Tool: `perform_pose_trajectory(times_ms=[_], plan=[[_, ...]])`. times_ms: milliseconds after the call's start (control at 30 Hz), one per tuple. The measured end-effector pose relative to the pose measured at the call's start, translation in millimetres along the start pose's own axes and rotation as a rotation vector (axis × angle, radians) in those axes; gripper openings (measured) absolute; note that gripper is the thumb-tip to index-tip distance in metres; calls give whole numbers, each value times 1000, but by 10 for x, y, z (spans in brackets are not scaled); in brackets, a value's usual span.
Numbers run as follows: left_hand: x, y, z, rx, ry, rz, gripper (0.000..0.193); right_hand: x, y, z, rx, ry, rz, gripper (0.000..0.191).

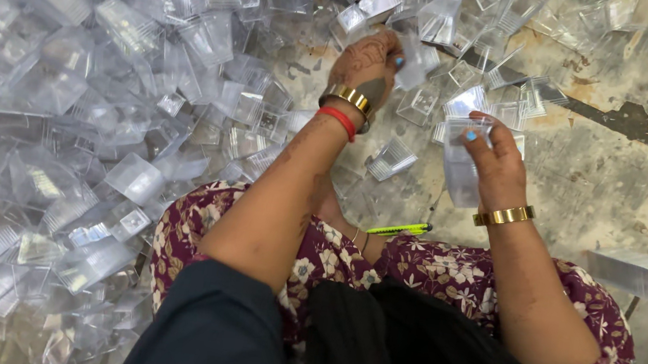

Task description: The person sits on the floor among a large scatter of small clear plastic cups and gathers them one by one, nesting the cups into stacks by hand. The person occasionally reaches across the pile to collect more cups and sets completed stacks aside.

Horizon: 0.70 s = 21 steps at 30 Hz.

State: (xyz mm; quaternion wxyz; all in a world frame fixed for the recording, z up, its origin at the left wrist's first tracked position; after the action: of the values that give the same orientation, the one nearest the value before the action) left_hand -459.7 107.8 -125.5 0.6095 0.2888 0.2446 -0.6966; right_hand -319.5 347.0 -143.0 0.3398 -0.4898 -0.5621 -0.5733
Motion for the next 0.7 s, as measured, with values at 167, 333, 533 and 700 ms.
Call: perform_pose_trajectory(times_ms=[167,333,533,700], plan=[[-436,212,76,80,418,-46,24,64,42,-137,112,89,77,49],[-609,347,86,224,403,-34,24,107,78,-197,153,109,117,57],[-716,440,-39,406,353,-64,22,112,118,-187,131,165,84,68],[-797,527,-198,579,378,-162,15,172,167,-274,225,43,177,71]])
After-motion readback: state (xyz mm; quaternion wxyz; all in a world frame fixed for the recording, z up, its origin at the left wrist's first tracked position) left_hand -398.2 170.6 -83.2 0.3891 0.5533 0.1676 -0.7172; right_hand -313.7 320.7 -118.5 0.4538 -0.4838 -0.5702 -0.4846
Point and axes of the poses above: each hand's wrist, its own y-axis away from the middle knuckle, its own z-axis out of the back of the hand, x = y × z, the point moved 8 cm from there along -y, towards the middle knuckle, and after that the axes turned 6 degrees about -y, right-handed, at the moved point
